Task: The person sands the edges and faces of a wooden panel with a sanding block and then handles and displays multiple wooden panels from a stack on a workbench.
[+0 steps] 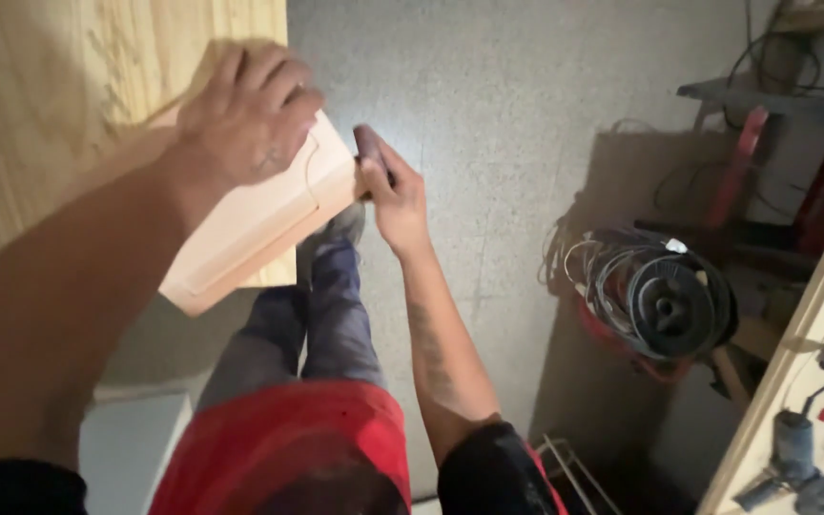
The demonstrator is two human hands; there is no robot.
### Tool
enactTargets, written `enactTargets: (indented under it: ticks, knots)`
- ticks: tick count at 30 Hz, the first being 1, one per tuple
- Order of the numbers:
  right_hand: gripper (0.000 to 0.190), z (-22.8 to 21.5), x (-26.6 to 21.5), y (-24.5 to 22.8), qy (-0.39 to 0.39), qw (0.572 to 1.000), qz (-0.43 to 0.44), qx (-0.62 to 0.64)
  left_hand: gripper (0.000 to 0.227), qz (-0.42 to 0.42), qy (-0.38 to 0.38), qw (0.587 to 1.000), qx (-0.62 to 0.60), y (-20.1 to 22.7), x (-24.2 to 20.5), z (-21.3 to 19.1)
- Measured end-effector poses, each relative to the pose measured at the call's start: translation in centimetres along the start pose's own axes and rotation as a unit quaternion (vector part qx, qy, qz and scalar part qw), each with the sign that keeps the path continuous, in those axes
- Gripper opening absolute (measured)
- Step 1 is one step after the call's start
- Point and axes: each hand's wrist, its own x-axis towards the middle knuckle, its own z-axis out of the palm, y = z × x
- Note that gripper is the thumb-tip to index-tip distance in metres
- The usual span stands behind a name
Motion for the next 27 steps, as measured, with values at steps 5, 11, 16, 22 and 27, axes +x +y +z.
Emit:
enactTargets:
  ticks: [5, 11, 16, 22, 27]
  knots:
    - [0.037, 3.9, -8.4, -1.9, 0.013, 0.912, 0.219, 0.347, 0.037, 0.164, -0.086, 0.978, -0.094, -0.1, 1.3, 0.2]
    - [0.016, 7.5, -11.1, 0.4, 0.198, 0.749, 0.224, 0.592, 0.026, -0.213, 0.176, 0.956, -0.101, 3.3, -3.0, 2.0]
    - [0.029, 7.3, -12.0, 3.0, 0.109, 0.689, 0.282, 0.659, 0.032, -0.215, 0.135, 0.964, -0.085, 3.8, -3.1, 0.9]
    - [0.047, 7.6, -3.3, 2.0, 0.026, 0.666, 0.254, 0.701, 0.033, -0.203, 0.122, 0.966, -0.103, 3.0, -2.5, 0.4]
    - [0.055, 6.8, -8.4, 3.1, 0.026, 0.661, 0.251, 0.706, 0.034, -0.227, 0.060, 0.966, -0.109, 2.4, -1.7, 0.6]
